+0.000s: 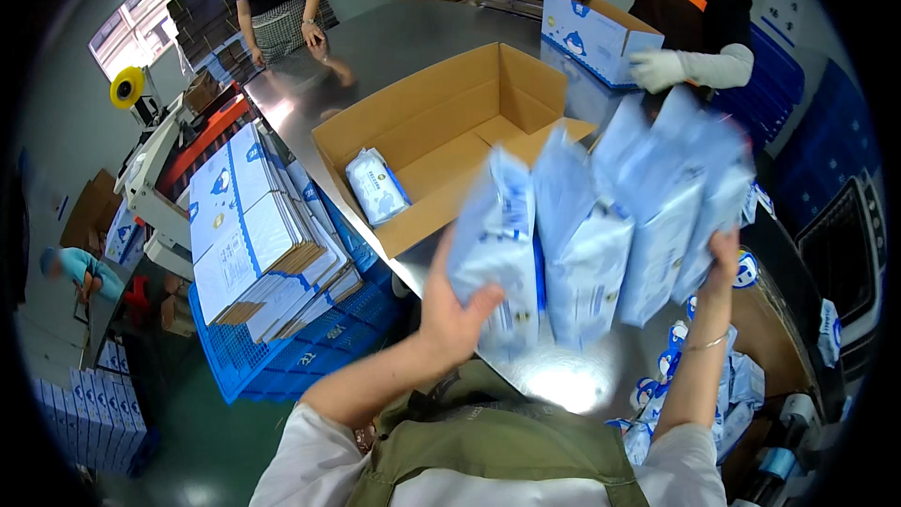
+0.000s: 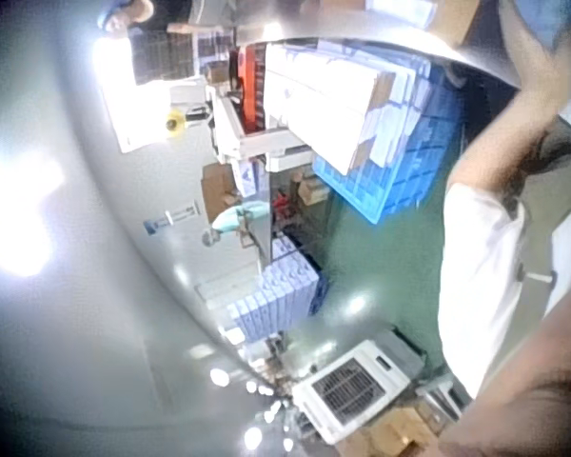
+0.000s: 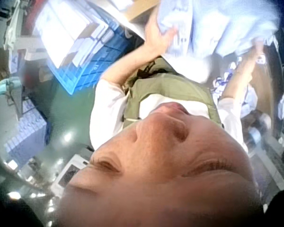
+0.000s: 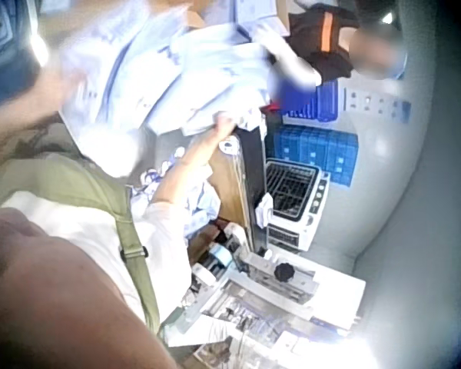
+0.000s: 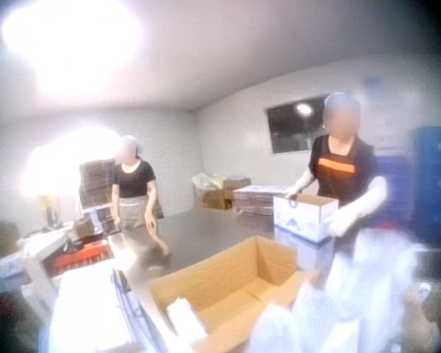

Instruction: The person picks up soft blue-and-white packages from a table and places them into cardboard boxes, then moves the filled boxes onto a conveyor belt.

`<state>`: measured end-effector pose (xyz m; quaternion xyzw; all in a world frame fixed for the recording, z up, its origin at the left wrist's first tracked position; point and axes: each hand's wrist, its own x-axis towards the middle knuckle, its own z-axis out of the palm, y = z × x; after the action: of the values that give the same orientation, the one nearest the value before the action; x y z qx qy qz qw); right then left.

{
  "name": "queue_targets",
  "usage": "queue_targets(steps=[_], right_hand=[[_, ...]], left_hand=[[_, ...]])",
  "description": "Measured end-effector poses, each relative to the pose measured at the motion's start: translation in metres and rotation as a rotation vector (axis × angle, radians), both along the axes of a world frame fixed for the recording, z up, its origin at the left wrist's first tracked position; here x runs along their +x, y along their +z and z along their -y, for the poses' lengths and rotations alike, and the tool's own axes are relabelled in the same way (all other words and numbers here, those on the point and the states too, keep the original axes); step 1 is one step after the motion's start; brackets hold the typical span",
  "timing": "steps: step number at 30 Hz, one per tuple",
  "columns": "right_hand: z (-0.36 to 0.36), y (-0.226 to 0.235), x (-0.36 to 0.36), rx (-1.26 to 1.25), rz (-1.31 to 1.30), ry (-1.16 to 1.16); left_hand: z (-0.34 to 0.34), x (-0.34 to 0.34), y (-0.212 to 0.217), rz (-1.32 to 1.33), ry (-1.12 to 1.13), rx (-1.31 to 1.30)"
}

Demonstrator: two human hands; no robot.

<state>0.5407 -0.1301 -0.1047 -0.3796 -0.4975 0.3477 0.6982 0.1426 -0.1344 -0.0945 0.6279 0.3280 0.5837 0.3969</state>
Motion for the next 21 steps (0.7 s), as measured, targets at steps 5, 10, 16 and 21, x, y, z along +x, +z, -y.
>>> queue_targets(steps=[5, 10, 16, 21], right_hand=[[-0.105, 0.073, 0.003, 0.403, 0.019, 0.143], [-0.242, 0.083, -0.105, 0.18, 0.356, 0.06], [-0.286, -0.021, -0.149, -0.268, 1.433, 0.007], [-0.17, -0.02, -0.133, -0.054, 1.255, -0.073]], left_hand=[[-0.099, -0.025, 0.066, 0.163, 0.162, 0.518], [-0.169, -0.064, 0.024, 0.126, 0.452, 0.078], [-0.138, -0.055, -0.014, -1.114, 0.37, -0.205], [-0.092, -0.073, -0.009, -1.39, 0.141, 0.038]])
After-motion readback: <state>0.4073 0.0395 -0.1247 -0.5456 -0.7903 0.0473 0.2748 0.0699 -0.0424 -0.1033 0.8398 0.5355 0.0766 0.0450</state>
